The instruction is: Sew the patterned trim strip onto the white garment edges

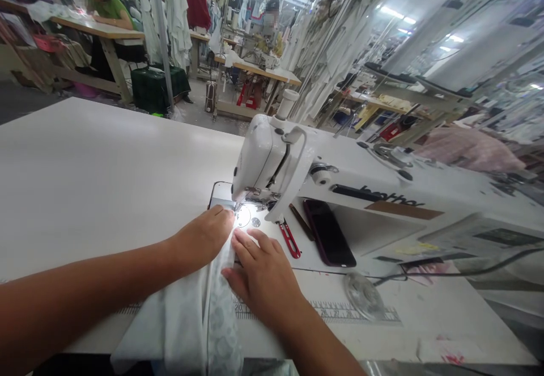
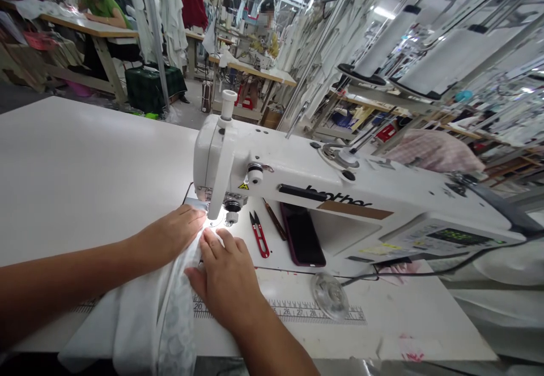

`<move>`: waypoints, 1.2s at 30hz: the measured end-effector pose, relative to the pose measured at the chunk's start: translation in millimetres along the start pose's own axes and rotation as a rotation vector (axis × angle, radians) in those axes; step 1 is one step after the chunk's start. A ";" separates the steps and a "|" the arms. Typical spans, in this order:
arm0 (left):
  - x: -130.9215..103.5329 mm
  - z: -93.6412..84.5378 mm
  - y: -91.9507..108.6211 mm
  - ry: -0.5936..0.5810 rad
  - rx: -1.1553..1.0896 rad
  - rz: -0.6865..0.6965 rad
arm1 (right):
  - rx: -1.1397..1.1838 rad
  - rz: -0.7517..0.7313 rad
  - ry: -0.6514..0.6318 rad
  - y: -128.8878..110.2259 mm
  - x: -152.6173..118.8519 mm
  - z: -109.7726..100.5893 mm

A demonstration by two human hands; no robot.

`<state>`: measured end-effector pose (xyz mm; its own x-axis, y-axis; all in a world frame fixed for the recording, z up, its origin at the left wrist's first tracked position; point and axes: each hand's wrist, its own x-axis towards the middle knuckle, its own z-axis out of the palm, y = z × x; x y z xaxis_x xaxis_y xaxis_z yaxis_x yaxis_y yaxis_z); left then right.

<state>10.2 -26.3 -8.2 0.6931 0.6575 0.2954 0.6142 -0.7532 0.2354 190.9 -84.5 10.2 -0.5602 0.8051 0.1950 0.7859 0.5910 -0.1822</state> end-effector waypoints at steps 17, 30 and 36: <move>0.8 2.1 -7.5 0.051 0.197 0.150 | -0.051 -0.003 0.029 -0.4 1.2 6.4; 25.2 0.5 -36.0 0.063 0.067 0.089 | -0.081 0.071 0.032 5.3 16.4 12.9; 11.7 -6.7 -41.7 0.021 0.075 0.034 | 0.101 0.104 0.051 -0.8 5.3 -1.3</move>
<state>-9.8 12.7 -8.4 0.7066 0.6304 0.3215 0.6175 -0.7711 0.1549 187.6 -80.8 12.7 -0.4614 0.8600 0.2180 0.8069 0.5089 -0.2998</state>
